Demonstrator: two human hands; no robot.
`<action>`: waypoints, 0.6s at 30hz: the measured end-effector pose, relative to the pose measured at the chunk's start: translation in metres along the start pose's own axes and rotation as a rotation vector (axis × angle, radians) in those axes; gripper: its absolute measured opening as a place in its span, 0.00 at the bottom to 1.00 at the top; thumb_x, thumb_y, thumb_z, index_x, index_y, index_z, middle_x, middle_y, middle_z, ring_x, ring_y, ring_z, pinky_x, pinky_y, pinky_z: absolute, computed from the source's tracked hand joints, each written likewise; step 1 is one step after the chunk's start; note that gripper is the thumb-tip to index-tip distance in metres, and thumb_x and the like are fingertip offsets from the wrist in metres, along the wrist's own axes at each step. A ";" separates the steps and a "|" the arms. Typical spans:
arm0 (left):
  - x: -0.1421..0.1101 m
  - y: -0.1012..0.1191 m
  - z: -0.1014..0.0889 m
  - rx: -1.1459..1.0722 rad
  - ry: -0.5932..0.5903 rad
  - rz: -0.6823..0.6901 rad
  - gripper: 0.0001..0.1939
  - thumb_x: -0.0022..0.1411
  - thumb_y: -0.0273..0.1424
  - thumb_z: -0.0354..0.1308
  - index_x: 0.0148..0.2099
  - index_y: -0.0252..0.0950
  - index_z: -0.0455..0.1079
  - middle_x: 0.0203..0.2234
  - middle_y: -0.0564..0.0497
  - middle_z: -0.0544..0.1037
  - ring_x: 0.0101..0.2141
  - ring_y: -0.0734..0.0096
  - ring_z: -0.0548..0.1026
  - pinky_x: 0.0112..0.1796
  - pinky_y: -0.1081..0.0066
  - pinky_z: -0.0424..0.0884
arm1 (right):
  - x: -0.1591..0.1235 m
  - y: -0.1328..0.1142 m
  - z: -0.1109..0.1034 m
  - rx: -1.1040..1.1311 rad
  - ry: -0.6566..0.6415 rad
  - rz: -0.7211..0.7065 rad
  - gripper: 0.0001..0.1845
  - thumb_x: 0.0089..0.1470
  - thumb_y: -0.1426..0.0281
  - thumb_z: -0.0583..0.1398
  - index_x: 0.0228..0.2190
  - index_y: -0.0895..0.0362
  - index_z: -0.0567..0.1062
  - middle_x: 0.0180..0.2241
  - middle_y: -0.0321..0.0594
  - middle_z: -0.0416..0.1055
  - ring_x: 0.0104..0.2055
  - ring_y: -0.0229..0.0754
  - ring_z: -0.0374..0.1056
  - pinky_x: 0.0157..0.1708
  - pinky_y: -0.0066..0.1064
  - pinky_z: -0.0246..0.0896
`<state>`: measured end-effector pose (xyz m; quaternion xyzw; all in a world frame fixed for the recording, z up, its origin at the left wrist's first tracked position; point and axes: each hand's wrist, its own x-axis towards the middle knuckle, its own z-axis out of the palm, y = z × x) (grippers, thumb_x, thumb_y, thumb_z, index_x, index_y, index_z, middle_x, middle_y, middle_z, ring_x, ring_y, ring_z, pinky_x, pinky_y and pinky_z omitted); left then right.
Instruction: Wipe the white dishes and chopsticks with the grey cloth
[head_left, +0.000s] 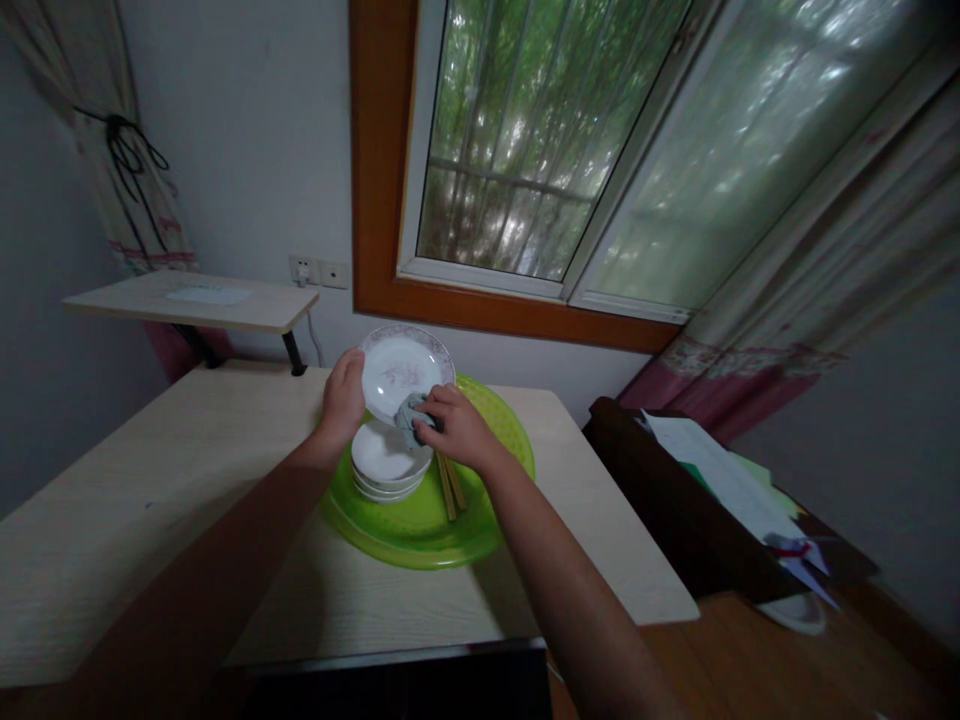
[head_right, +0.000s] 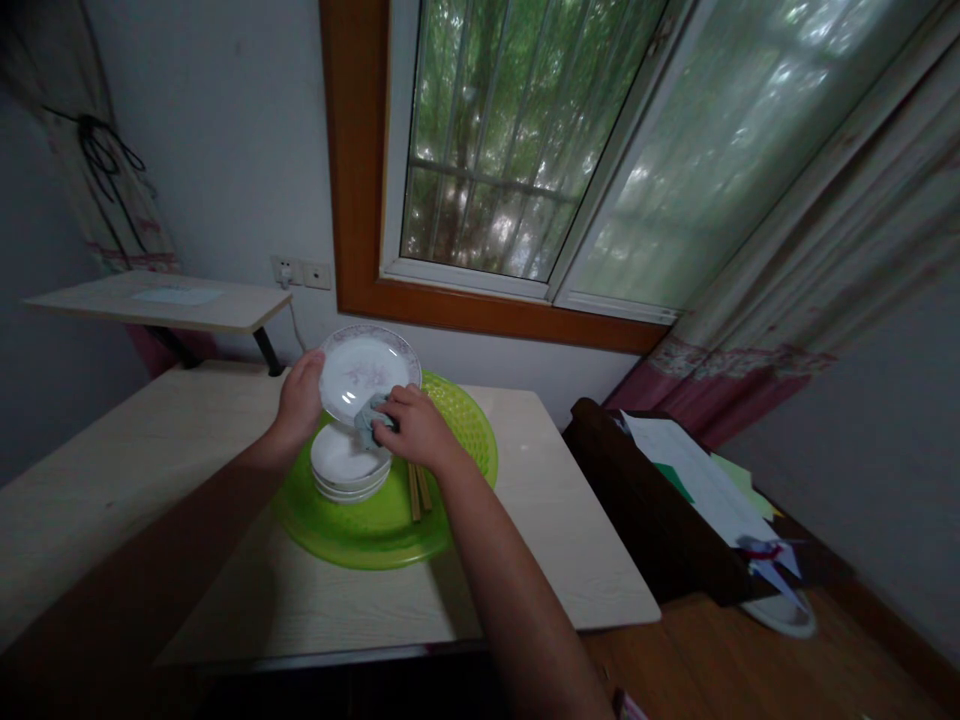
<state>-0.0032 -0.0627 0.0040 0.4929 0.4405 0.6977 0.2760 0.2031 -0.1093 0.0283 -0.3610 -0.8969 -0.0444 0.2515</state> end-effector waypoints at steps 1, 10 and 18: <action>0.000 0.001 0.000 0.004 0.001 0.007 0.23 0.65 0.49 0.50 0.46 0.35 0.72 0.45 0.44 0.77 0.47 0.59 0.74 0.52 0.64 0.67 | 0.000 0.001 0.000 0.008 -0.001 -0.002 0.13 0.63 0.65 0.58 0.37 0.57 0.80 0.34 0.39 0.69 0.41 0.43 0.64 0.46 0.33 0.56; 0.001 0.001 0.000 0.027 -0.004 -0.009 0.24 0.64 0.49 0.51 0.49 0.34 0.73 0.50 0.42 0.78 0.52 0.57 0.73 0.57 0.62 0.65 | -0.002 0.013 -0.002 -0.199 0.046 0.291 0.13 0.62 0.64 0.58 0.36 0.55 0.81 0.36 0.43 0.71 0.43 0.47 0.62 0.46 0.36 0.55; -0.003 0.006 0.001 0.016 -0.088 -0.025 0.25 0.63 0.49 0.52 0.48 0.33 0.74 0.50 0.41 0.78 0.52 0.56 0.73 0.57 0.61 0.65 | -0.003 0.017 -0.005 -0.320 0.167 0.457 0.14 0.64 0.64 0.56 0.44 0.54 0.80 0.41 0.47 0.70 0.46 0.50 0.61 0.44 0.38 0.56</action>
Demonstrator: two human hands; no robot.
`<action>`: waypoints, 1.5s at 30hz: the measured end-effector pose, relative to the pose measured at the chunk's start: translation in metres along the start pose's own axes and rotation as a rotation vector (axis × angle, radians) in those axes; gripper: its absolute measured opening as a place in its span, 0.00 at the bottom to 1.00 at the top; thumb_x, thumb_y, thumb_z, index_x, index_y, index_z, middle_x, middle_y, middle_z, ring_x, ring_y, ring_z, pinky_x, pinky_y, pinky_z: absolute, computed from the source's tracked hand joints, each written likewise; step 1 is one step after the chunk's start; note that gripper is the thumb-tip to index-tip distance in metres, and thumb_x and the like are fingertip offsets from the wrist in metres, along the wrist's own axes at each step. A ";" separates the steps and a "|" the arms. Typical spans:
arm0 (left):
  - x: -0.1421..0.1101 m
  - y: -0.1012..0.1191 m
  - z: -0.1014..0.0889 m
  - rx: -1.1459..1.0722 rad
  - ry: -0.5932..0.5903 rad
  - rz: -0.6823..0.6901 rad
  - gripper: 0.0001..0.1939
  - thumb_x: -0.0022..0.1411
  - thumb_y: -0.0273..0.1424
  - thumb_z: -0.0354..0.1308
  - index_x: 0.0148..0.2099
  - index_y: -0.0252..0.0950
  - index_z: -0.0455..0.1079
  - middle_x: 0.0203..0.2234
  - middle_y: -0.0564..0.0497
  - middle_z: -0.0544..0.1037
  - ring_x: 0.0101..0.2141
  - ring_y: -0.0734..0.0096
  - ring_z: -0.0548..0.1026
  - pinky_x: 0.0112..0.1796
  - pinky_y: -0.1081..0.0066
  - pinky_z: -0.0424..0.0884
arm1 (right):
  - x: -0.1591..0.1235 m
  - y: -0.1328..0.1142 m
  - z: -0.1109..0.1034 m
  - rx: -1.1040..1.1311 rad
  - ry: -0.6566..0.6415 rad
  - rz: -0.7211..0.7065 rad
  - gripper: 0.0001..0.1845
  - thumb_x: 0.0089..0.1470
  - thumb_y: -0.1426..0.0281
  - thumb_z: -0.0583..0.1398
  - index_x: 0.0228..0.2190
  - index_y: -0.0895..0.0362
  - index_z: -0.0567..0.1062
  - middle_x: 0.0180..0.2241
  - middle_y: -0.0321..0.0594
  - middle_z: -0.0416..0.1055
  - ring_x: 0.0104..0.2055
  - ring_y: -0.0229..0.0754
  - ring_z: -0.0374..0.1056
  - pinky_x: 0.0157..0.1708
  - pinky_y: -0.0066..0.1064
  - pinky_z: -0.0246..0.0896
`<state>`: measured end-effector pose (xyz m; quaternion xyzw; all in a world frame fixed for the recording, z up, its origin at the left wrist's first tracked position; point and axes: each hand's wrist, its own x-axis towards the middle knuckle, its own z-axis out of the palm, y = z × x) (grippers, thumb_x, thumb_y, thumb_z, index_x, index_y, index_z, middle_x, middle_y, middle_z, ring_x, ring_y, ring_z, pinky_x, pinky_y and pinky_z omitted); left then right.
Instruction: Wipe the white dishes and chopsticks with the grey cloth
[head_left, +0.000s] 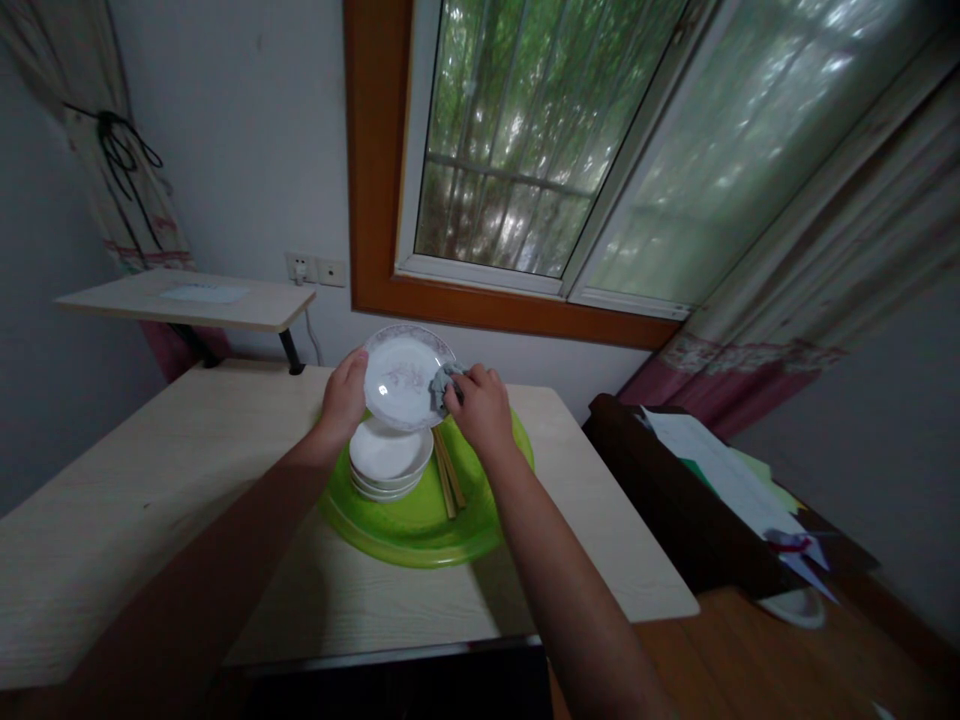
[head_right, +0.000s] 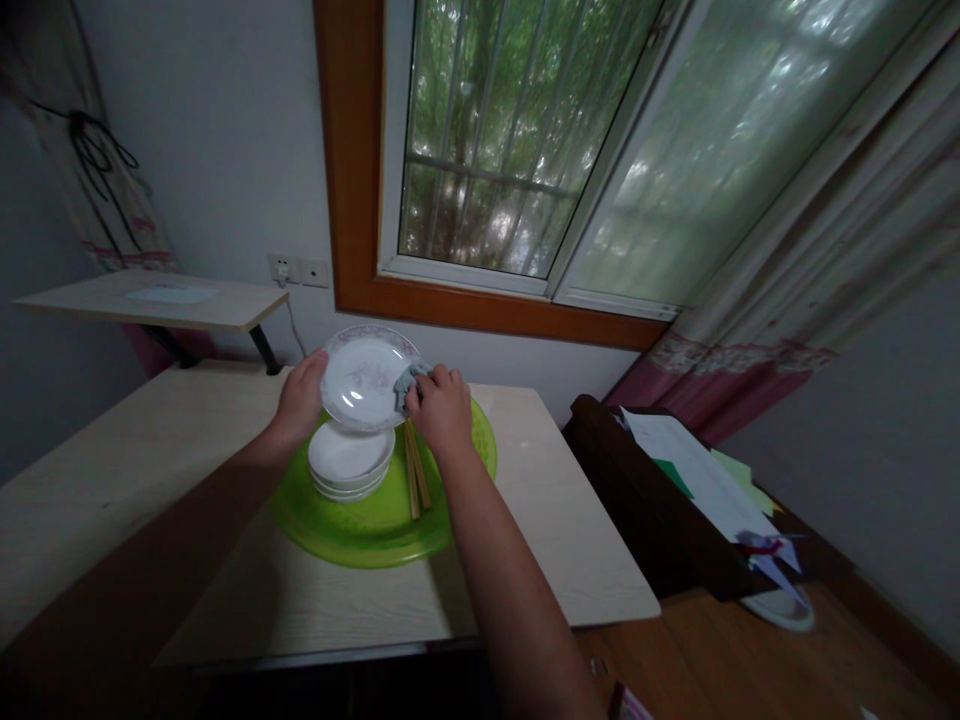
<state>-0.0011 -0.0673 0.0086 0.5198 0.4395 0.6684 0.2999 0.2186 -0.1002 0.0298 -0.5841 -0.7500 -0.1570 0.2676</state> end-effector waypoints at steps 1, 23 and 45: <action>0.000 -0.001 0.000 -0.012 -0.005 -0.007 0.25 0.63 0.49 0.52 0.48 0.33 0.74 0.49 0.41 0.78 0.52 0.56 0.73 0.56 0.61 0.66 | 0.000 0.000 0.000 -0.003 0.009 0.005 0.14 0.64 0.64 0.56 0.44 0.54 0.80 0.42 0.47 0.70 0.46 0.50 0.60 0.44 0.38 0.56; -0.003 -0.008 0.007 -0.231 -0.350 -0.248 0.25 0.52 0.50 0.63 0.41 0.32 0.78 0.36 0.42 0.83 0.43 0.52 0.79 0.45 0.59 0.73 | 0.002 0.003 0.000 0.103 0.062 -0.070 0.16 0.65 0.67 0.56 0.51 0.48 0.77 0.51 0.45 0.67 0.50 0.50 0.58 0.52 0.40 0.57; -0.002 -0.006 0.006 -0.362 -0.398 -0.363 0.24 0.51 0.44 0.66 0.45 0.31 0.78 0.36 0.44 0.83 0.41 0.56 0.79 0.44 0.63 0.73 | 0.002 0.008 0.013 0.488 0.183 -0.195 0.19 0.64 0.64 0.56 0.55 0.50 0.73 0.55 0.47 0.64 0.56 0.50 0.62 0.58 0.45 0.59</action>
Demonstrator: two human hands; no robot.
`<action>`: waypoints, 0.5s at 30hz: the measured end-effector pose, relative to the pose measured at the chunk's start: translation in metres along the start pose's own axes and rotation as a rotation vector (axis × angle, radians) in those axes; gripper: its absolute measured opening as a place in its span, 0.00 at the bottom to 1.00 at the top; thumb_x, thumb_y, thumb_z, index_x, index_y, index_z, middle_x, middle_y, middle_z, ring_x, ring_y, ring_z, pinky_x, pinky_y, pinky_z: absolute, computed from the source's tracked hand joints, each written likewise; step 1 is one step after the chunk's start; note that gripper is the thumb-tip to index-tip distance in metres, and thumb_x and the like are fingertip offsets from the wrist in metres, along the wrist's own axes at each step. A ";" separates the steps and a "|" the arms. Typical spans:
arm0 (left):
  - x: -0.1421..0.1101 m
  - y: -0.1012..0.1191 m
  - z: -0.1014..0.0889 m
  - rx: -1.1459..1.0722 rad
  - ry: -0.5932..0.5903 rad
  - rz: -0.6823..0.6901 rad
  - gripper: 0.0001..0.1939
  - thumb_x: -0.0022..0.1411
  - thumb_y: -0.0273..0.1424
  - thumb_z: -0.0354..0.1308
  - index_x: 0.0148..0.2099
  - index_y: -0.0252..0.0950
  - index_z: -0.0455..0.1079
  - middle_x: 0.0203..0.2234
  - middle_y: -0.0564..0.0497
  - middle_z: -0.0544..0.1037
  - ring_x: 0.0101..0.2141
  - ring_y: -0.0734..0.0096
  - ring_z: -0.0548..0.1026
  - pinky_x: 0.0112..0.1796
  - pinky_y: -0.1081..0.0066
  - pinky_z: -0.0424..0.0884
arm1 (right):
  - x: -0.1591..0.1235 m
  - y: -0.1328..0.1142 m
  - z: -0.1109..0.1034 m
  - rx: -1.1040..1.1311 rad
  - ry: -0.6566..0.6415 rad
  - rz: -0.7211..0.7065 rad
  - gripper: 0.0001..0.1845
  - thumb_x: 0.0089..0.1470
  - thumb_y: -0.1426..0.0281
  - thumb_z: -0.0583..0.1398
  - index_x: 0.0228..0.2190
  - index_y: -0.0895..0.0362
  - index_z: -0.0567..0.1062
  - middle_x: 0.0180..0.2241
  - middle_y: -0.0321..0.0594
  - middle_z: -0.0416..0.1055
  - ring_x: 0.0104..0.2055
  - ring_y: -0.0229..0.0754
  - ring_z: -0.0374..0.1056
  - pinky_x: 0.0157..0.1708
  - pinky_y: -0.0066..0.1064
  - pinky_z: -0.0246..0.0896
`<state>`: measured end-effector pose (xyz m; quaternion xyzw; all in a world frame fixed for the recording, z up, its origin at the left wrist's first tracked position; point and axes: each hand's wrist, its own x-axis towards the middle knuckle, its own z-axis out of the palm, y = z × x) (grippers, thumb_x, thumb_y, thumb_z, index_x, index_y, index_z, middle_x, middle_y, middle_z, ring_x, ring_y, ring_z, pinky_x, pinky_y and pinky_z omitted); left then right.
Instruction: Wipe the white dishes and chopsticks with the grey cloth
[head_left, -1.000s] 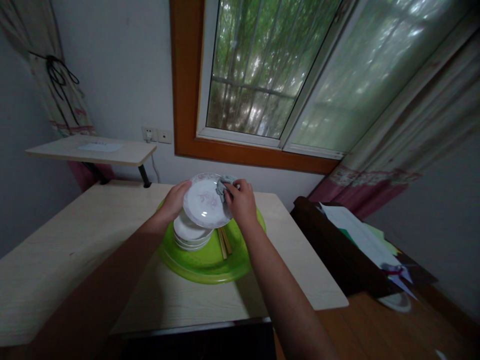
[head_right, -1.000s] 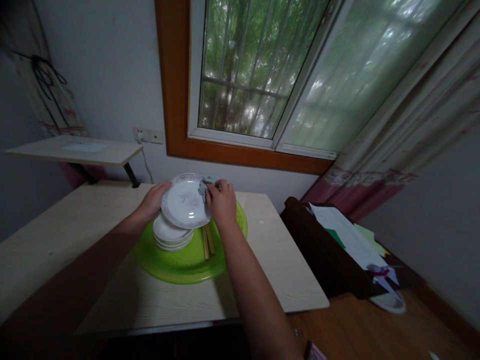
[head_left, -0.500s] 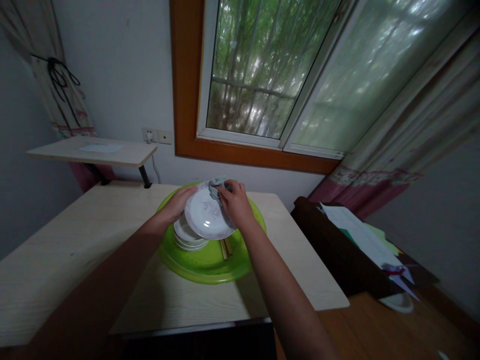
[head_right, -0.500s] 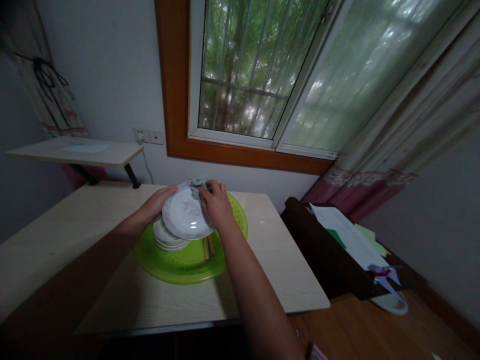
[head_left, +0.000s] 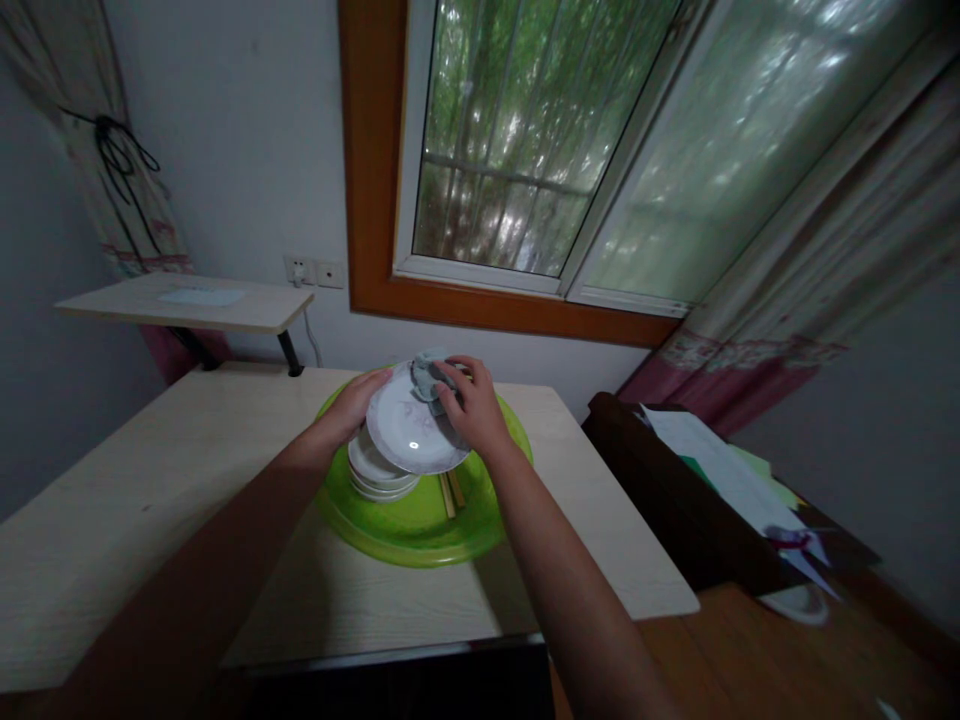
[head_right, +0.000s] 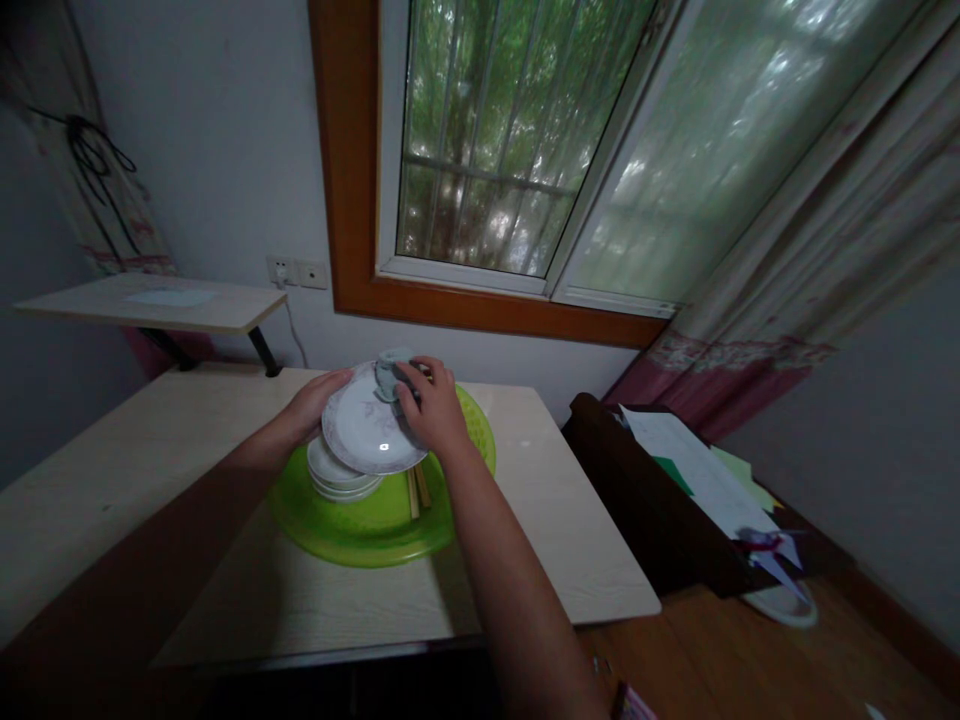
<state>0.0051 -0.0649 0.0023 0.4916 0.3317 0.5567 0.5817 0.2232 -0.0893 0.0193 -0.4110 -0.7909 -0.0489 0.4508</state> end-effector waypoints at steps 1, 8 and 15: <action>0.001 -0.002 -0.002 -0.001 0.017 -0.003 0.24 0.51 0.44 0.66 0.44 0.31 0.78 0.35 0.44 0.83 0.41 0.56 0.79 0.43 0.63 0.74 | 0.000 0.001 0.000 0.034 0.034 0.037 0.19 0.64 0.64 0.56 0.55 0.51 0.72 0.55 0.48 0.64 0.55 0.49 0.63 0.57 0.45 0.61; 0.009 -0.005 -0.010 -0.123 0.134 0.037 0.23 0.51 0.42 0.66 0.44 0.29 0.76 0.35 0.44 0.83 0.38 0.58 0.79 0.41 0.63 0.75 | -0.001 0.018 0.002 0.076 0.136 0.432 0.17 0.58 0.63 0.57 0.46 0.59 0.71 0.40 0.46 0.72 0.34 0.42 0.68 0.36 0.33 0.66; 0.011 -0.005 -0.012 -0.124 0.173 0.064 0.22 0.53 0.41 0.65 0.45 0.29 0.76 0.35 0.44 0.83 0.40 0.57 0.79 0.42 0.63 0.75 | -0.005 0.024 0.009 0.155 -0.220 0.615 0.12 0.56 0.65 0.54 0.31 0.57 0.77 0.21 0.34 0.70 0.23 0.38 0.67 0.26 0.26 0.60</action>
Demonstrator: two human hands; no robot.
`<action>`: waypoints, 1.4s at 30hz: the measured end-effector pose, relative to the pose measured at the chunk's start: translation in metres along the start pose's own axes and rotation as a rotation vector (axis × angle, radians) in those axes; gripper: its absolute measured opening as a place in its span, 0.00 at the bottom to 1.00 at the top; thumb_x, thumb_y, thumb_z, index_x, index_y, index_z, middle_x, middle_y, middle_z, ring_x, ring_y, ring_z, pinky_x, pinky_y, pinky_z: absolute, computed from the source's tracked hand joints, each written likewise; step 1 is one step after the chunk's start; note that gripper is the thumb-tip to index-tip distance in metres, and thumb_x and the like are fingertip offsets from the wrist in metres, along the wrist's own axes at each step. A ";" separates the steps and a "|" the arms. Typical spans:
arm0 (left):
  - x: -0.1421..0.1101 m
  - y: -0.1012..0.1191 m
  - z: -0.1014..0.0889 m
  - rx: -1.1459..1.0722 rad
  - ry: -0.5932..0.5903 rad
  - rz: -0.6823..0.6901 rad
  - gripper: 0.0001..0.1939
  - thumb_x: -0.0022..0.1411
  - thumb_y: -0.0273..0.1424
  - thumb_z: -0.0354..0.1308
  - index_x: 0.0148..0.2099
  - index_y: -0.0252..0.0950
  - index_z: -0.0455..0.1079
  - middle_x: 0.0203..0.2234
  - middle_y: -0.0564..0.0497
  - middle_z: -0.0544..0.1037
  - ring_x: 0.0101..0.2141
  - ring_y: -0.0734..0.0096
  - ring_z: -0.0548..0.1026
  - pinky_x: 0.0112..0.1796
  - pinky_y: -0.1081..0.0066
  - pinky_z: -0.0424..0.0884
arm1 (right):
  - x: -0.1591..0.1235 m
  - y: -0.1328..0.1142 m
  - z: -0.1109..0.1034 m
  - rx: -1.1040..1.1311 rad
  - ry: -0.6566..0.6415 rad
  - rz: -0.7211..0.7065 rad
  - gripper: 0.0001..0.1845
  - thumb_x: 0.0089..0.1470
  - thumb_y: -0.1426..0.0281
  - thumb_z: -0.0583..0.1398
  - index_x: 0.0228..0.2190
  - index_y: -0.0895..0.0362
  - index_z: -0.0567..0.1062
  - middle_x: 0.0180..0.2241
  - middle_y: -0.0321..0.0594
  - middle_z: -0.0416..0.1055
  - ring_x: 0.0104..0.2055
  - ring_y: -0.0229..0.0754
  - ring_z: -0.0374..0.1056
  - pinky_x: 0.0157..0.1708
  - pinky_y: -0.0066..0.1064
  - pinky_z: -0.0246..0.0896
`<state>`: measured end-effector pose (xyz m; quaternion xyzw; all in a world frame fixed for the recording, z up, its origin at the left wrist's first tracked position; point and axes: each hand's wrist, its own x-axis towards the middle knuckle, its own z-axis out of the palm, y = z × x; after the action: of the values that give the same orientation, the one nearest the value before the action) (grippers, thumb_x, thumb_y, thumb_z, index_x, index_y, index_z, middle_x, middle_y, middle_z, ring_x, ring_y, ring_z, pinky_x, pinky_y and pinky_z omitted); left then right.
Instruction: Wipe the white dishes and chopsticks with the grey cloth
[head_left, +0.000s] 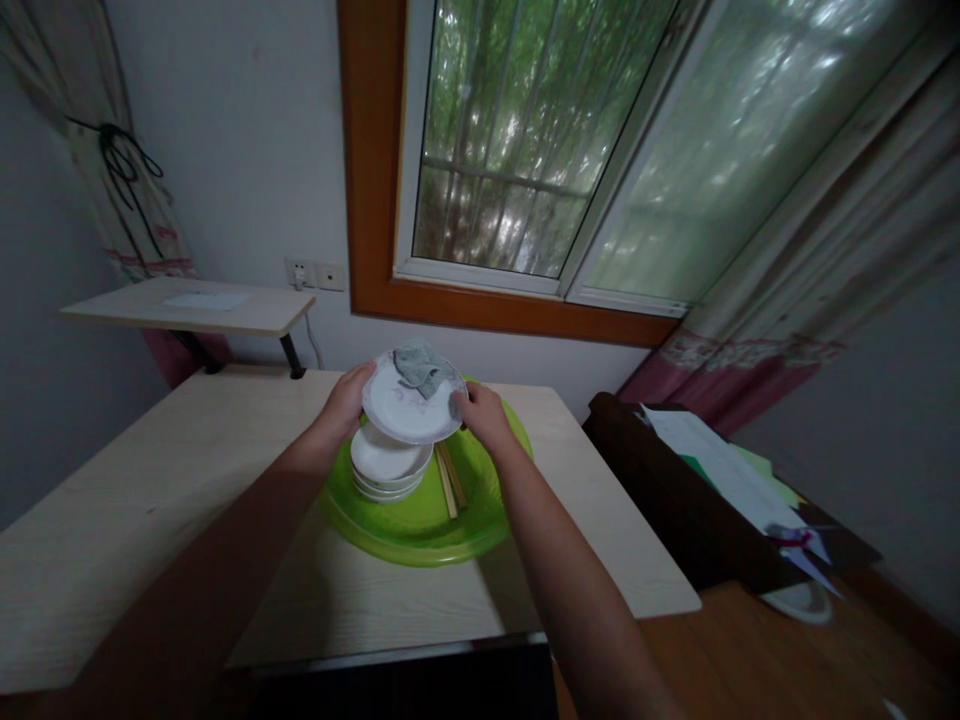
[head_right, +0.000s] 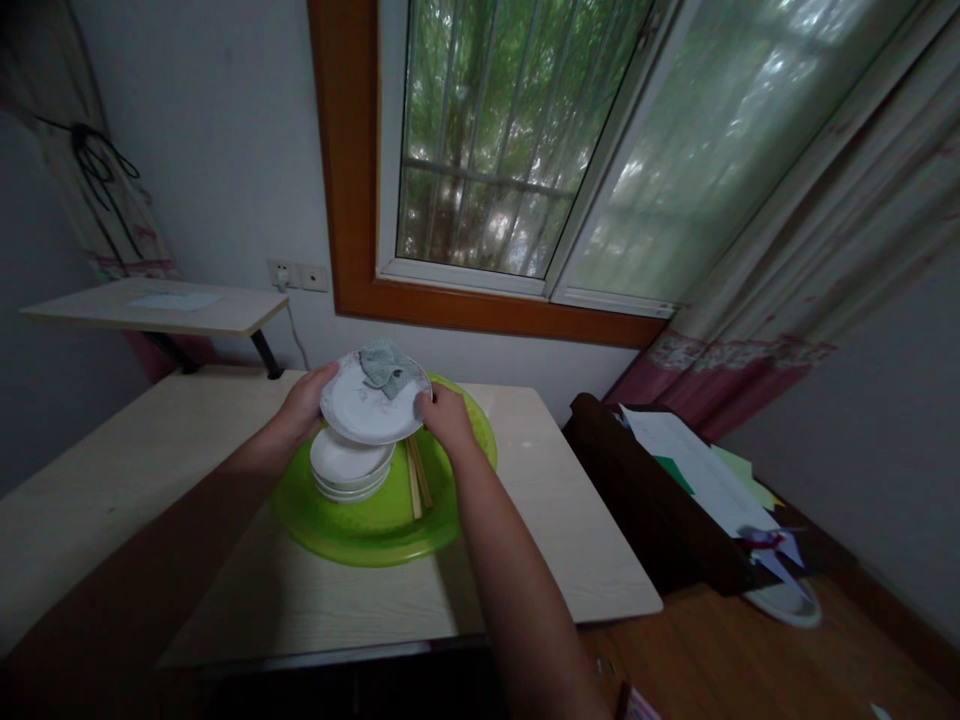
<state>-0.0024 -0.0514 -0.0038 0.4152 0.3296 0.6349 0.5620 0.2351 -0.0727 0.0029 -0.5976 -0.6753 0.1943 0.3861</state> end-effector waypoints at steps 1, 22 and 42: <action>0.000 -0.001 0.000 0.009 -0.009 -0.003 0.22 0.53 0.41 0.65 0.45 0.29 0.75 0.35 0.44 0.83 0.40 0.57 0.79 0.42 0.63 0.75 | 0.000 0.001 0.001 0.019 -0.020 0.015 0.13 0.56 0.65 0.54 0.30 0.57 0.77 0.21 0.33 0.70 0.22 0.37 0.66 0.25 0.25 0.59; -0.003 0.024 0.019 1.113 -0.067 0.647 0.18 0.62 0.31 0.58 0.55 0.38 0.73 0.53 0.43 0.69 0.56 0.57 0.67 0.60 0.54 0.61 | 0.006 -0.008 -0.006 -0.152 0.127 0.039 0.16 0.61 0.67 0.52 0.30 0.57 0.77 0.29 0.41 0.76 0.31 0.41 0.68 0.31 0.27 0.56; -0.005 0.047 0.041 1.753 -0.367 0.854 0.13 0.67 0.27 0.52 0.50 0.34 0.75 0.44 0.40 0.74 0.49 0.54 0.65 0.48 0.59 0.66 | -0.003 -0.020 -0.002 -0.171 0.086 -0.140 0.15 0.65 0.67 0.52 0.34 0.56 0.78 0.33 0.41 0.77 0.35 0.41 0.69 0.35 0.27 0.53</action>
<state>0.0142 -0.0650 0.0547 0.8599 0.4132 0.2415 -0.1773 0.2233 -0.0799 0.0175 -0.5875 -0.7124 0.0825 0.3749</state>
